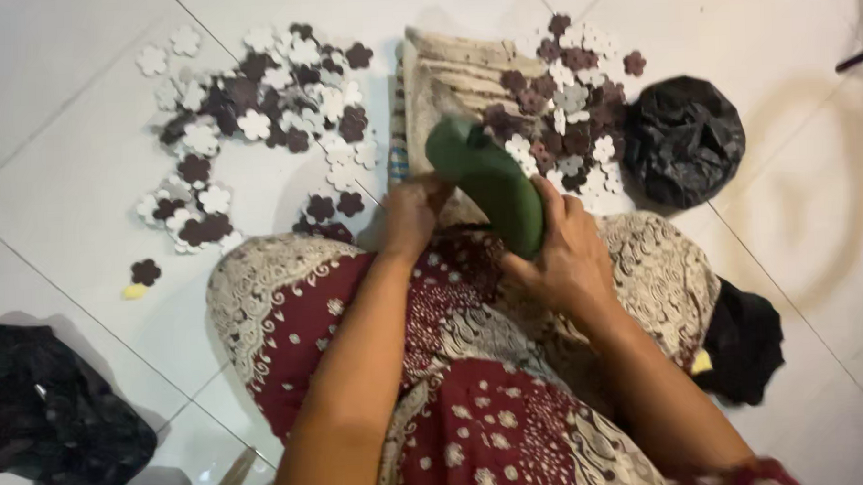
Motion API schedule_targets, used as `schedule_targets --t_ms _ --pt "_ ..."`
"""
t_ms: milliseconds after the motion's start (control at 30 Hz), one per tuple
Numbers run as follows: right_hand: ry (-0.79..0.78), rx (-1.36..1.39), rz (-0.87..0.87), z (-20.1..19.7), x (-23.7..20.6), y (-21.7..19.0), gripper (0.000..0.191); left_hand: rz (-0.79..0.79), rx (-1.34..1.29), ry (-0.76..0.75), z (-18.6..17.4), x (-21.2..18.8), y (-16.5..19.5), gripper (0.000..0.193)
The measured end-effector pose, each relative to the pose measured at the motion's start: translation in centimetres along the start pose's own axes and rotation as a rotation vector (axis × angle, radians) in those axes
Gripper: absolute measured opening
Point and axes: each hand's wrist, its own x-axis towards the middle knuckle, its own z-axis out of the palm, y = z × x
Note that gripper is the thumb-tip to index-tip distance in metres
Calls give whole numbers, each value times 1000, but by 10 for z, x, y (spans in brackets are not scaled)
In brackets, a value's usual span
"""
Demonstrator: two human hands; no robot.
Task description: The person sits on the floor and repeatedly uses a green handheld press to shape small flower-shaped pieces. They pick up a piece, place it in the press, squeeze the press, remove the shaped piece, and set it aside. The process is repeated continuously with white and dark brown pieces.
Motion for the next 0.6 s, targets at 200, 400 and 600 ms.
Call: schedule_targets --t_ms 200,400,600 --pt "-74 96 48 6 -5 1 108 -84 91 -35 -4 -5 6 18" --pt "-2 105 -61 12 -5 4 108 -108 29 -22 0 -14 -7 20" --pt "82 574 -132 -14 -25 0 90 27 -44 22 7 -16 -7 23"
